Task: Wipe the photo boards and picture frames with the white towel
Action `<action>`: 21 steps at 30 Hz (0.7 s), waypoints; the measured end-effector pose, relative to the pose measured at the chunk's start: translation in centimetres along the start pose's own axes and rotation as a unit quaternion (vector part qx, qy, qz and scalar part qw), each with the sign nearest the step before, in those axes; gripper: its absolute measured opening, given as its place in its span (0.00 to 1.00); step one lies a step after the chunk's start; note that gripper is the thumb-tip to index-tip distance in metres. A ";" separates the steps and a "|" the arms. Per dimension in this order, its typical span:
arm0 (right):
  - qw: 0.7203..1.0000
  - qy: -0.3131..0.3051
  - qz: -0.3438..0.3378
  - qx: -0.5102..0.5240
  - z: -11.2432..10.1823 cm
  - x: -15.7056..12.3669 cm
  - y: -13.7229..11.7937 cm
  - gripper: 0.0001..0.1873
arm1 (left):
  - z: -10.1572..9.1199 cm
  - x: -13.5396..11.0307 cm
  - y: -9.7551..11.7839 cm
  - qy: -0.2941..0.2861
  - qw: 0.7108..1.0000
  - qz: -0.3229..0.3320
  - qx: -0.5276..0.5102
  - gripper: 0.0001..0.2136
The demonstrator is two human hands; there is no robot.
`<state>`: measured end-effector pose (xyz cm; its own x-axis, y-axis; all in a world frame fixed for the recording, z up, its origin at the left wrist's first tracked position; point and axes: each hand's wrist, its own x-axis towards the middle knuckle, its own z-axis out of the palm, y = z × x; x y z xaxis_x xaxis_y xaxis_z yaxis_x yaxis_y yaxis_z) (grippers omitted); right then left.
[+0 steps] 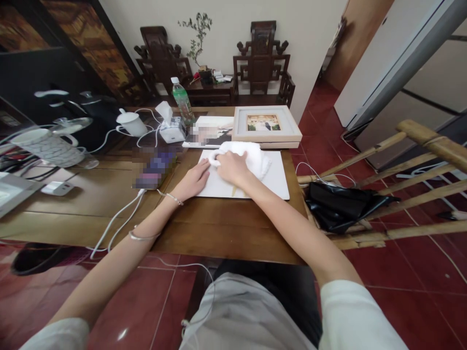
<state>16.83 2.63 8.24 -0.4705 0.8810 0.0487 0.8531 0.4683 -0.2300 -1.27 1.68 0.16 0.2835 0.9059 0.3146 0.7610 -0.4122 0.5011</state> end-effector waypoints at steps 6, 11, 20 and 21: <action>0.987 -0.034 -0.156 0.022 1.1 -1.1 -2.3 0.22 | -1.2 0.7 0.1 0.112 0.975 -0.106 -0.159 0.24; 0.951 -0.095 -0.288 0.059 0.4 -4.7 -2.2 0.19 | -1.3 0.6 0.6 0.157 0.963 -0.116 -0.187 0.28; 0.979 -0.137 -0.149 0.015 -3.5 -6.7 0.1 0.13 | -0.8 0.1 1.8 0.119 0.992 -0.014 -0.033 0.27; 0.985 -0.126 -0.119 0.013 -3.6 -6.0 0.6 0.14 | -0.7 0.1 1.6 0.109 0.994 -0.009 -0.023 0.25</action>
<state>20.96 -2.17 11.34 -0.7003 0.7005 -0.1371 0.7073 0.6553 -0.2652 -0.42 1.03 1.58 0.1325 0.8723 0.4706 0.7363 -0.4045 0.5425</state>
